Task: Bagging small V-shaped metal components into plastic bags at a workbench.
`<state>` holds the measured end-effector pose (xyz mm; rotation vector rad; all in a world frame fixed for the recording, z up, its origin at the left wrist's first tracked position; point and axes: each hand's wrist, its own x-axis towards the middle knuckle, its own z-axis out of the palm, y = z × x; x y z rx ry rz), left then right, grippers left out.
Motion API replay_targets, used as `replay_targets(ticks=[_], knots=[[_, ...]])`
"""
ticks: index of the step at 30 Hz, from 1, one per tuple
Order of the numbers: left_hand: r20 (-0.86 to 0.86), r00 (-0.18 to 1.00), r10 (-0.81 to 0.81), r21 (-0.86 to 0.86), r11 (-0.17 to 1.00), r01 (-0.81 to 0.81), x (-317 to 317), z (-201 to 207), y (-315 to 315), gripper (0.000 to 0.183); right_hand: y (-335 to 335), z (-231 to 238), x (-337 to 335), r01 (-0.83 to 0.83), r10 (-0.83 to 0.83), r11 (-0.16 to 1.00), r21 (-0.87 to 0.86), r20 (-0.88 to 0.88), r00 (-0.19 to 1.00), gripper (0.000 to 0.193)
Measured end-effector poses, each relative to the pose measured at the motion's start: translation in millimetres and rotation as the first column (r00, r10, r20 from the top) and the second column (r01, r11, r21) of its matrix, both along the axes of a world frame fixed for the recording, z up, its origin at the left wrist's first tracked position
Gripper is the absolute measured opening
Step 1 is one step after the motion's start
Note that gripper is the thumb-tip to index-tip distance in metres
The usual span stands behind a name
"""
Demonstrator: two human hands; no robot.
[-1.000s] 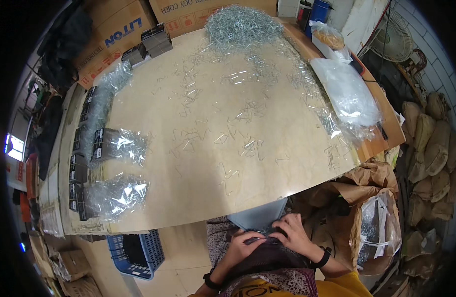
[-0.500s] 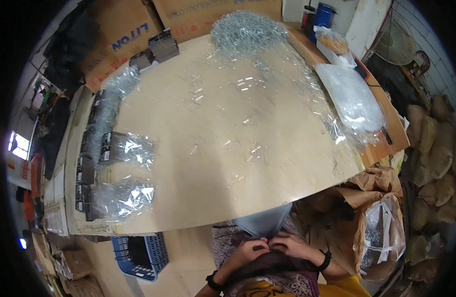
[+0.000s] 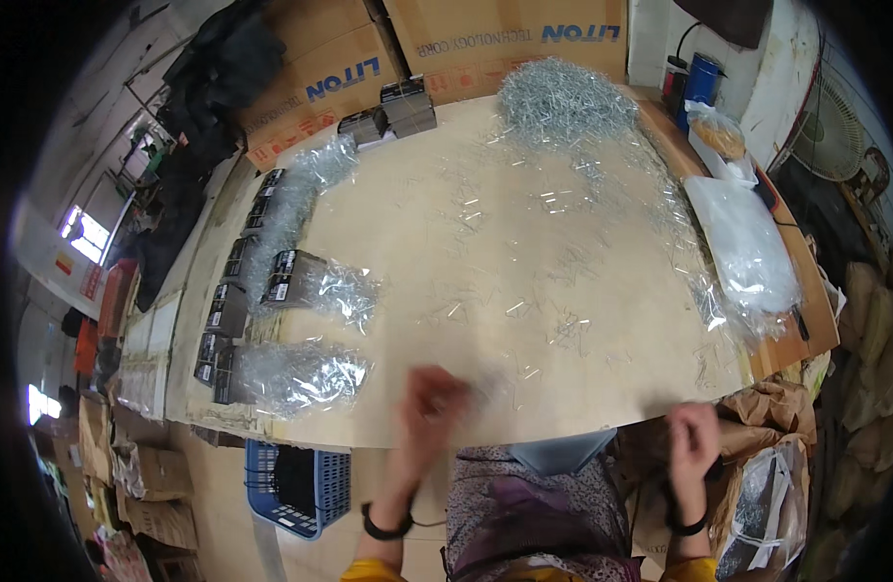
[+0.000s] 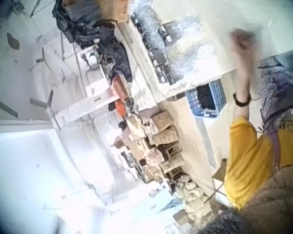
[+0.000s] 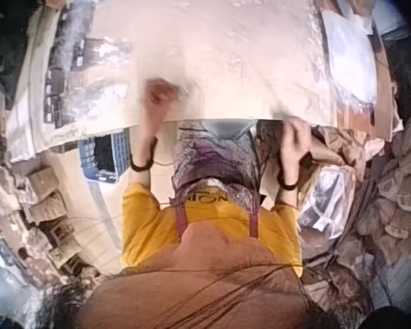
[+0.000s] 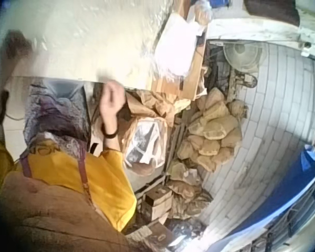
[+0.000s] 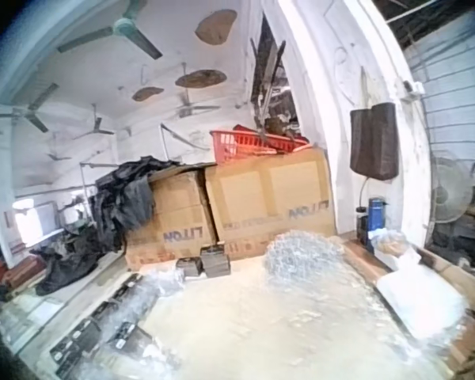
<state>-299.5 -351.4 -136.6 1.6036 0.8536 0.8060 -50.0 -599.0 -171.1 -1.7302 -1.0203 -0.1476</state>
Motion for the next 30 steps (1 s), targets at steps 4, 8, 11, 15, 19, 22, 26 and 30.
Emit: replay_targets(ticks=[4,8,11,15,19,22,26,30], knots=[[-0.264,0.941,0.213,0.396,0.913,-0.096,-8.3,6.3,105.5,0.010,-6.9,-1.3,93.4,0.287,-0.287,0.958,0.004,-0.021,0.958,0.015],[-0.404,0.807,0.431,0.676,0.735,-0.055,-31.3,-25.2,170.8,0.013,-21.2,-25.3,196.3,0.378,-0.380,0.925,0.045,0.173,0.909,0.027],[-0.468,0.777,0.422,0.550,0.827,-0.119,-32.7,-31.8,190.3,0.023,-27.5,-48.2,252.2,0.375,-0.361,0.927,-0.015,0.240,0.901,0.036],[-0.627,0.604,0.493,0.598,0.801,-0.032,-16.4,-14.6,163.3,0.040,-10.5,-45.8,263.3,0.532,-0.385,0.811,-0.243,0.462,0.799,0.044],[-0.670,0.491,0.557,0.676,0.731,0.093,-14.8,-5.2,128.4,0.063,8.1,-22.9,238.9,0.684,-0.539,0.696,-0.216,0.472,0.698,0.040],[-0.622,0.625,0.473,0.709,0.679,0.192,-12.1,-12.3,83.8,0.064,-4.7,-29.8,258.4,0.644,-0.417,0.729,-0.230,0.597,0.685,0.032],[-0.593,0.765,0.253,0.668,0.685,0.292,9.2,-8.3,7.5,0.055,-8.1,-37.1,268.9,0.614,-0.406,0.747,-0.255,0.557,0.725,0.022],[-0.445,0.883,0.150,0.624,0.760,0.185,13.1,-28.3,-16.3,0.043,14.8,-27.0,248.5,0.510,-0.465,0.860,0.019,0.439,0.769,0.016]])
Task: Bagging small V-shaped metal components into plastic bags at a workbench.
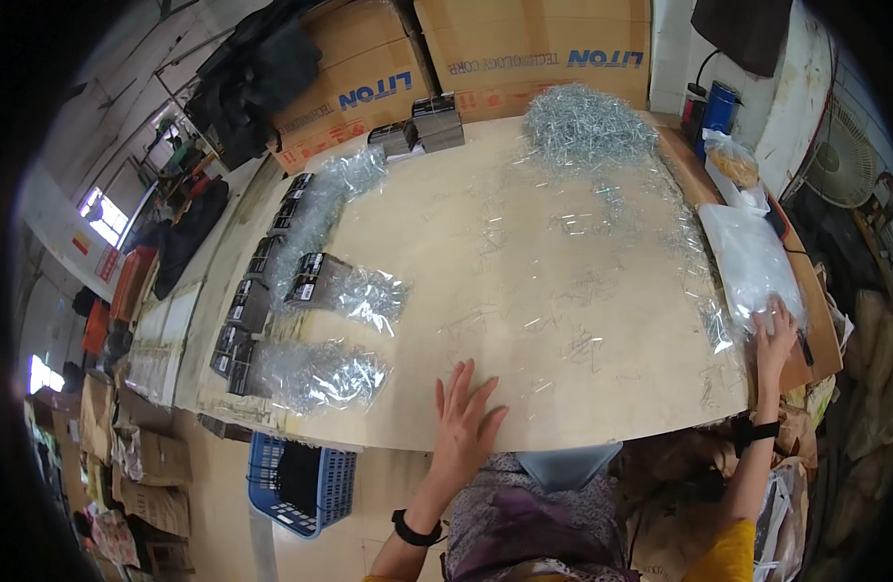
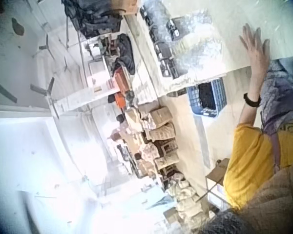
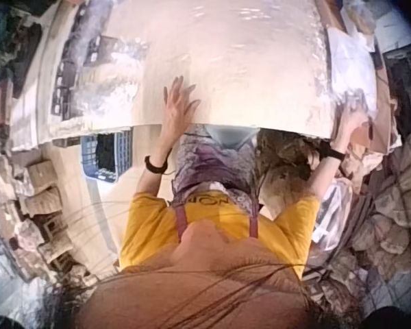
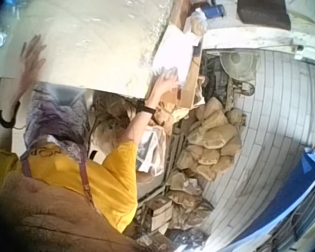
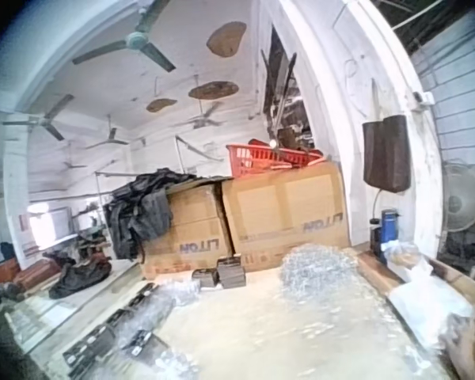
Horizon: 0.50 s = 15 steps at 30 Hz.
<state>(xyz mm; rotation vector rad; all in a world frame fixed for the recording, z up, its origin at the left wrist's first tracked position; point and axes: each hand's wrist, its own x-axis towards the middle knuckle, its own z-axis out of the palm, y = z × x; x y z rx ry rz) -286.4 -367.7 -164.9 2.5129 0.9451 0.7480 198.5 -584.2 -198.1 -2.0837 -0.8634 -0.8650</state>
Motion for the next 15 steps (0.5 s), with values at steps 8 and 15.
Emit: replay_targets(ticks=[8,15], knots=[[0.175,0.973,0.151,0.175,0.968,-0.182,9.5,-27.3,-2.7,0.026,-3.9,-13.8,34.2,-0.032,0.032,0.999,0.011,-0.050,0.998,0.021],[0.188,0.971,0.150,0.160,0.970,-0.181,8.0,-26.8,-3.4,0.024,2.5,-14.4,34.3,0.226,-0.199,0.945,-0.237,0.132,0.971,0.018]])
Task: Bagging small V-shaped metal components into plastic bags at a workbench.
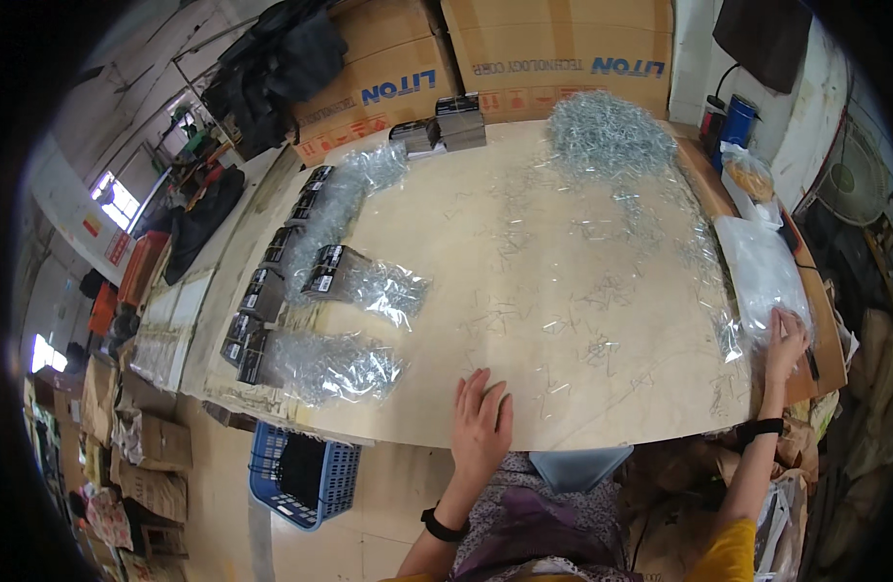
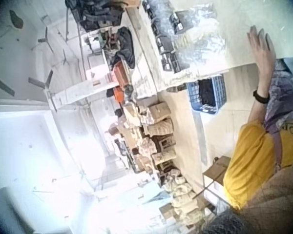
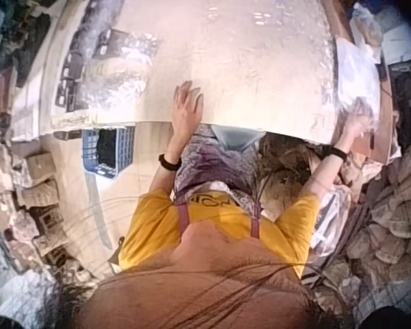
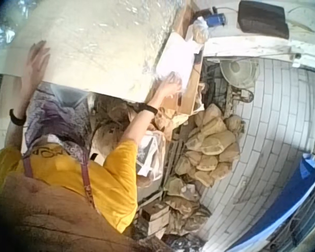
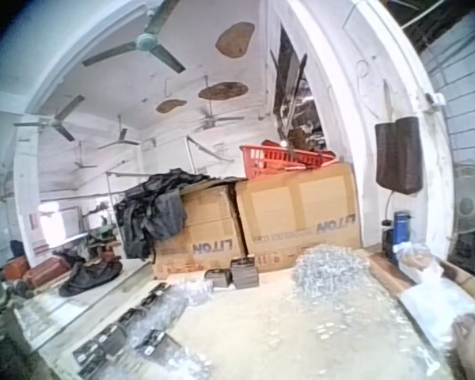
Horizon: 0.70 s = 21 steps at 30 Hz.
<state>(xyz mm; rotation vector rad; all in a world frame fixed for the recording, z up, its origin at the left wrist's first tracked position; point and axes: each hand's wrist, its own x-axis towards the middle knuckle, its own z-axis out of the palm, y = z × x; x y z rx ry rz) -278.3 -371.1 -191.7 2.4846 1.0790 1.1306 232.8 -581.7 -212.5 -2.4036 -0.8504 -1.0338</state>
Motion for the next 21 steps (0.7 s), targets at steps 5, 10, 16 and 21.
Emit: replay_targets(ticks=[5,10,16,21], knots=[[0.011,1.000,-0.003,0.002,1.000,0.003,1.7,0.1,-1.0,0.023,-0.7,3.4,-21.1,-0.035,0.062,0.977,0.211,-0.123,0.990,0.012],[0.020,1.000,0.009,-0.027,1.000,-0.009,7.1,3.7,-2.6,0.019,-9.9,10.3,-42.8,-0.011,0.017,0.984,0.175,-0.037,0.999,0.010],[-0.001,1.000,0.010,0.003,1.000,-0.010,0.7,2.6,-3.2,0.022,-13.7,56.1,-133.7,0.153,-0.196,0.964,0.218,0.192,0.961,0.011],[0.209,0.968,-0.140,-0.250,0.949,0.191,3.5,29.0,-24.9,0.036,-22.0,68.9,-251.8,-0.091,0.847,0.505,0.858,-0.472,0.245,0.014]])
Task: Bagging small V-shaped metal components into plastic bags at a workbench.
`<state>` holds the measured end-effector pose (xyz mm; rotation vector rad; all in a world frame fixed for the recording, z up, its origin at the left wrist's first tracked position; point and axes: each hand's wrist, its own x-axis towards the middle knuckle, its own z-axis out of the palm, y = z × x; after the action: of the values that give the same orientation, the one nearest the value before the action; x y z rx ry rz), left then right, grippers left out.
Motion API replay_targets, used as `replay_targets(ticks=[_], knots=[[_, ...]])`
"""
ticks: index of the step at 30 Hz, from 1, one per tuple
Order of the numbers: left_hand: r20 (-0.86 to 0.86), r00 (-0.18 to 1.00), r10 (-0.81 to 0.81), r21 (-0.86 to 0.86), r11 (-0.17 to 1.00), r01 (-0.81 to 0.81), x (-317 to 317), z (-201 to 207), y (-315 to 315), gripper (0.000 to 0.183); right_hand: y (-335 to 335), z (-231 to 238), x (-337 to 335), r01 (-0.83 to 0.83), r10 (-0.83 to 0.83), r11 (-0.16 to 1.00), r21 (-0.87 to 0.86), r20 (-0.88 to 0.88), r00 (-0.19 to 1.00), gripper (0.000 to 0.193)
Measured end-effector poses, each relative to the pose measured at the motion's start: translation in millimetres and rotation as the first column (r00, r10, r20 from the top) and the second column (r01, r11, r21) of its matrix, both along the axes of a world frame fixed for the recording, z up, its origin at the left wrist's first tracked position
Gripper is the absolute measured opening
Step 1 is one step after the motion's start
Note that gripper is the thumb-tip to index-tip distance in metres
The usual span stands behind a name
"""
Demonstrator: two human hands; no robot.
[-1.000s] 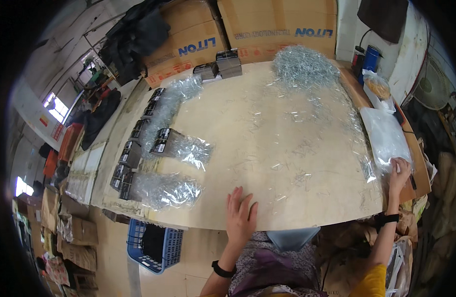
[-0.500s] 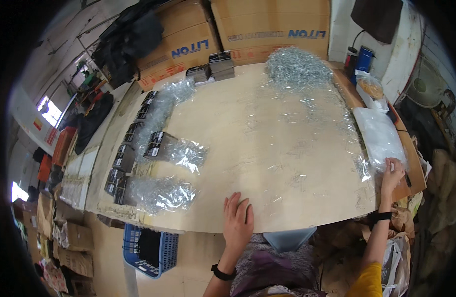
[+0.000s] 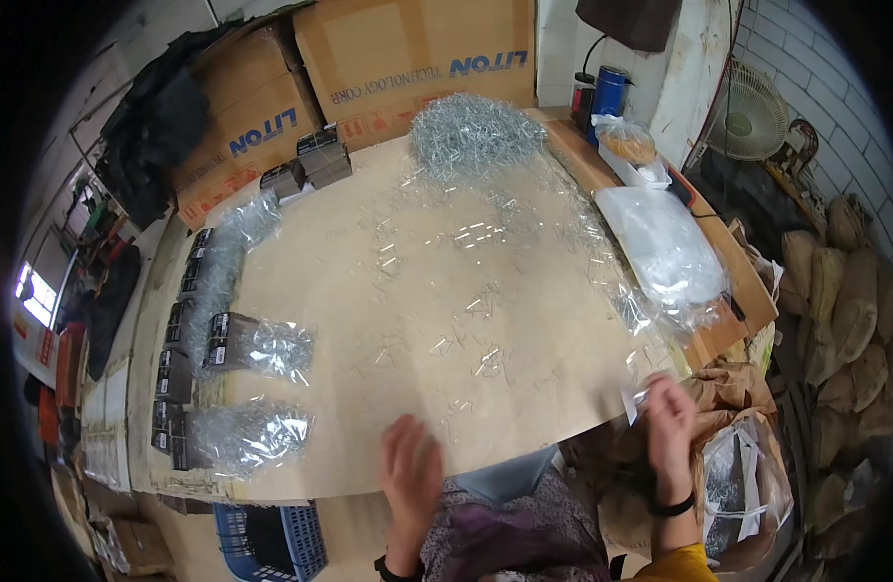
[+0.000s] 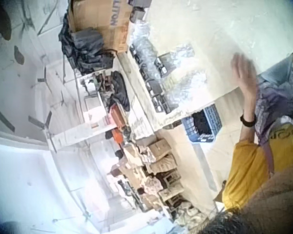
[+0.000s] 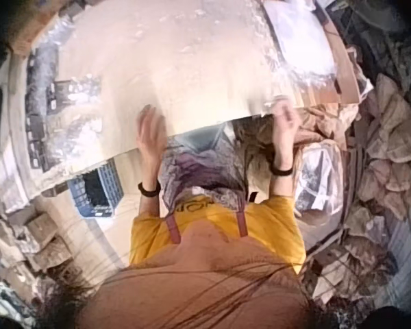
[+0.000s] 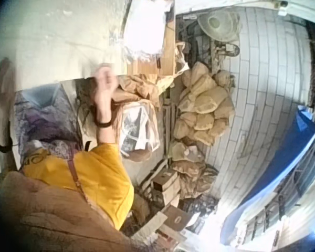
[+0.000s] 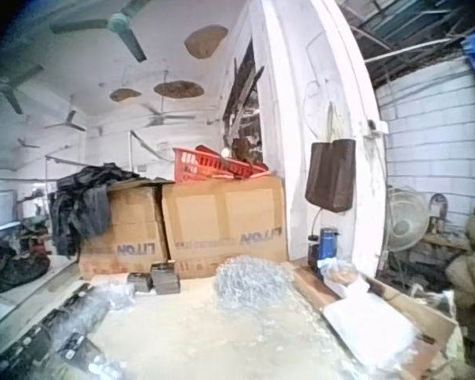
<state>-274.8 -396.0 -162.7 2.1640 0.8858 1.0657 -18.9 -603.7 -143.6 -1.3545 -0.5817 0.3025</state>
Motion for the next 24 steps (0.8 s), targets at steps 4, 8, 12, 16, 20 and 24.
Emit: replay_targets(ticks=[4,8,12,16,20,24], knots=[[0.269,0.915,-0.302,-0.483,0.780,0.399,17.8,26.4,-46.9,0.043,9.3,-18.9,-69.2,-0.490,0.610,0.787,0.375,-0.590,0.528,0.024],[0.403,0.860,-0.312,-0.846,0.231,0.480,8.3,10.1,-56.5,0.025,11.3,-55.4,-104.7,-0.611,0.672,0.701,0.367,-0.629,0.392,0.026],[0.357,0.898,-0.256,-0.819,0.376,0.433,-3.6,-7.0,-62.3,0.016,15.9,-53.1,-108.4,-0.528,0.698,0.711,0.464,-0.554,0.454,0.029],[0.168,0.893,-0.418,-0.795,0.479,0.374,-8.7,-15.1,-73.4,0.016,20.3,-33.9,-106.7,-0.488,0.392,0.873,-0.032,-0.550,0.738,0.015],[0.270,0.935,-0.231,-0.721,0.595,0.356,-14.9,-23.8,-72.4,0.016,17.1,-38.7,-107.0,-0.504,0.507,0.779,-0.372,-0.098,0.856,0.002],[-0.057,0.816,-0.576,-0.654,0.639,0.405,-18.5,-20.7,-69.9,0.030,13.3,-45.0,-109.9,-0.481,0.581,0.764,-0.430,0.132,0.804,0.002]])
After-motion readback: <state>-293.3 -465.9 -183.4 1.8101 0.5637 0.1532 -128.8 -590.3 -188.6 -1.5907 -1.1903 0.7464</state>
